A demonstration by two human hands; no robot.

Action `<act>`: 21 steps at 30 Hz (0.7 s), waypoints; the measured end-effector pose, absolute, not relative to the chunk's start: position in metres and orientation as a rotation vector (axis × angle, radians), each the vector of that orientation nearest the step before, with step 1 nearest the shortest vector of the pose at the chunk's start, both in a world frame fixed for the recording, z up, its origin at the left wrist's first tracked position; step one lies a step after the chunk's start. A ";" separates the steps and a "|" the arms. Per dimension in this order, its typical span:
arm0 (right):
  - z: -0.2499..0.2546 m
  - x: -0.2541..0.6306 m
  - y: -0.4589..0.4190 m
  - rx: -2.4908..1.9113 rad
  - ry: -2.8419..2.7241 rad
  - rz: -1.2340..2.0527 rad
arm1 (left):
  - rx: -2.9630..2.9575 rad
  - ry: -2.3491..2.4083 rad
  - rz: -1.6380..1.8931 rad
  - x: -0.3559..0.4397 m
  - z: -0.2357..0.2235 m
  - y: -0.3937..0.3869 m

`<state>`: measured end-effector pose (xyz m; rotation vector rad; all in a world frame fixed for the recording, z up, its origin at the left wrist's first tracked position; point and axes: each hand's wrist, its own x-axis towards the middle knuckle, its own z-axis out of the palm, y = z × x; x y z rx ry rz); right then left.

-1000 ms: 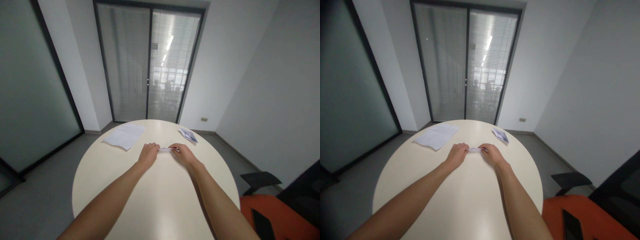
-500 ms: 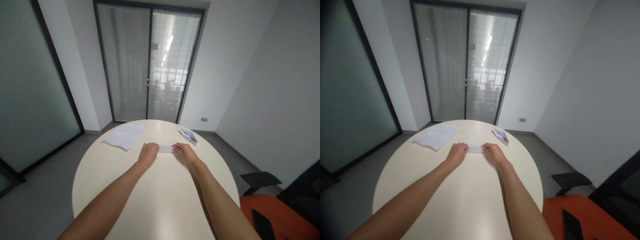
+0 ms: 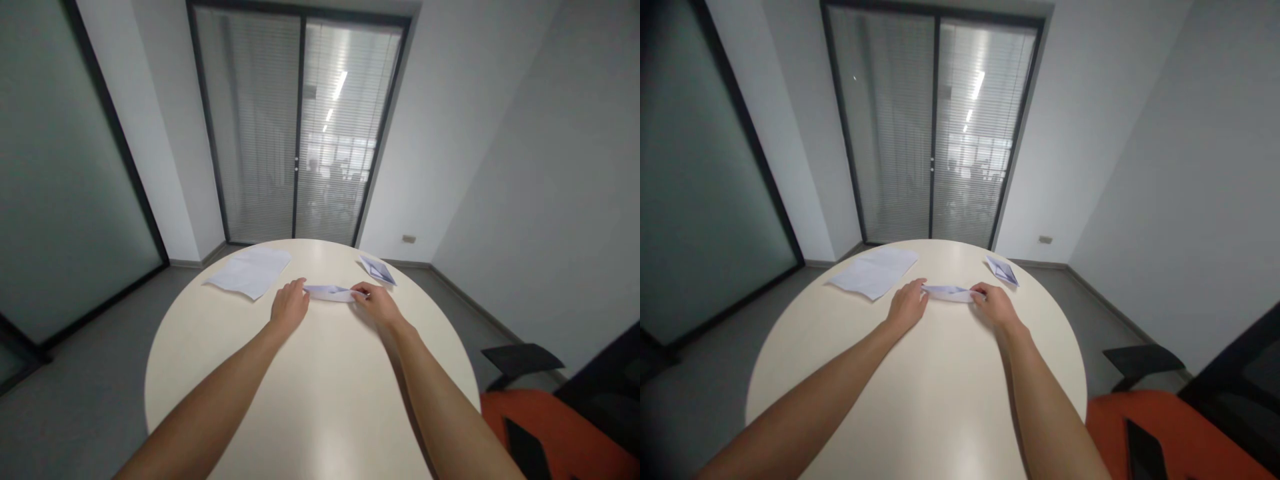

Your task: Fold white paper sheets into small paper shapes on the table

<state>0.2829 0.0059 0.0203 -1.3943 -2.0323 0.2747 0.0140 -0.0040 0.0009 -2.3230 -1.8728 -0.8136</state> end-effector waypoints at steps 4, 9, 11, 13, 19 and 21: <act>0.020 0.288 0.008 -1.469 -1.922 0.193 | -2.273 -1.991 -0.742 0.015 -0.008 -0.003; 0.022 0.292 0.009 -1.533 -1.684 0.177 | -2.377 -1.937 -0.643 0.018 -0.012 -0.005; 0.020 0.295 0.011 -1.548 -1.554 0.230 | -2.429 -1.885 -0.611 0.019 -0.012 -0.006; 0.018 0.298 0.013 -1.541 -1.453 0.297 | -2.470 -1.854 -0.566 0.019 -0.013 -0.007; 0.014 0.306 0.021 -1.418 -1.312 0.332 | -2.523 -1.847 -0.491 0.020 -0.014 -0.011; 0.016 0.308 0.023 -1.402 -1.293 0.300 | -2.526 -1.847 -0.487 0.020 -0.013 -0.012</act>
